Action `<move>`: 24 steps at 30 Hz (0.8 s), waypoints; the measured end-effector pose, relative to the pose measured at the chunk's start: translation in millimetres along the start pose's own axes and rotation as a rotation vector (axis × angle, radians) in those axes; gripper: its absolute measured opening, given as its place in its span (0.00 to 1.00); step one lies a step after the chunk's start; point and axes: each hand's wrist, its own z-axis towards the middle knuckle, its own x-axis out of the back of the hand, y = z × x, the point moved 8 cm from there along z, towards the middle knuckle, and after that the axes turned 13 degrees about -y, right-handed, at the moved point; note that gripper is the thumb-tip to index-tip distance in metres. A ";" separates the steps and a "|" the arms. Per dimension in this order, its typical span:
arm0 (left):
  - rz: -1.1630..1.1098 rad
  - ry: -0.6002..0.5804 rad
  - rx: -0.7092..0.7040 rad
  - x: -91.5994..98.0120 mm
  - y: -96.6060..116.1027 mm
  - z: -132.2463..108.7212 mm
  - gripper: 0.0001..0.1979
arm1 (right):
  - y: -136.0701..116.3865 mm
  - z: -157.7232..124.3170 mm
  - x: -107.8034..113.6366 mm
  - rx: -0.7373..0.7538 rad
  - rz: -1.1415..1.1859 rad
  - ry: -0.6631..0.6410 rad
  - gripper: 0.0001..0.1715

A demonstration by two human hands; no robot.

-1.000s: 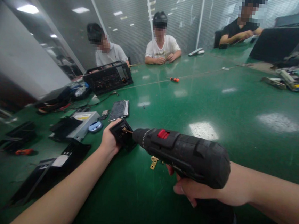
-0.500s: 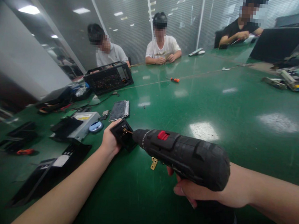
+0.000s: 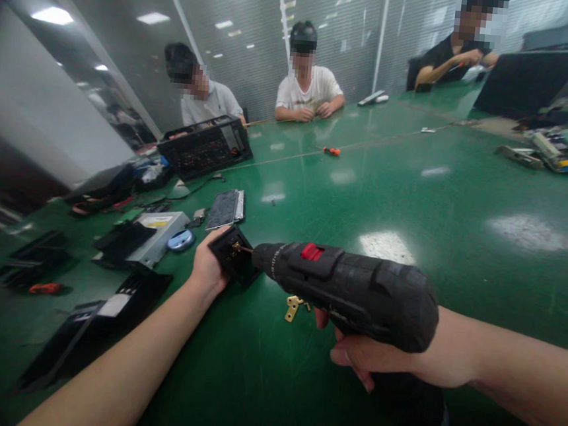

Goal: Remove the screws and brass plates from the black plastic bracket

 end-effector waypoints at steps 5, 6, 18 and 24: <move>0.033 0.001 -0.038 6.0 3.9 -2.1 0.12 | 1.0 4.4 -2.2 -0.015 0.176 0.044 0.26; 0.042 -0.002 -0.058 6.4 6.0 -2.5 0.11 | 1.3 4.3 -2.7 -0.021 0.197 0.047 0.27; 0.148 -0.092 -0.173 -2.9 19.0 -7.0 0.10 | -14.2 8.0 -19.6 0.083 0.541 0.062 0.19; 0.160 -0.097 -0.162 -2.3 16.1 -3.7 0.13 | -19.0 6.2 -9.7 -0.022 0.361 0.101 0.23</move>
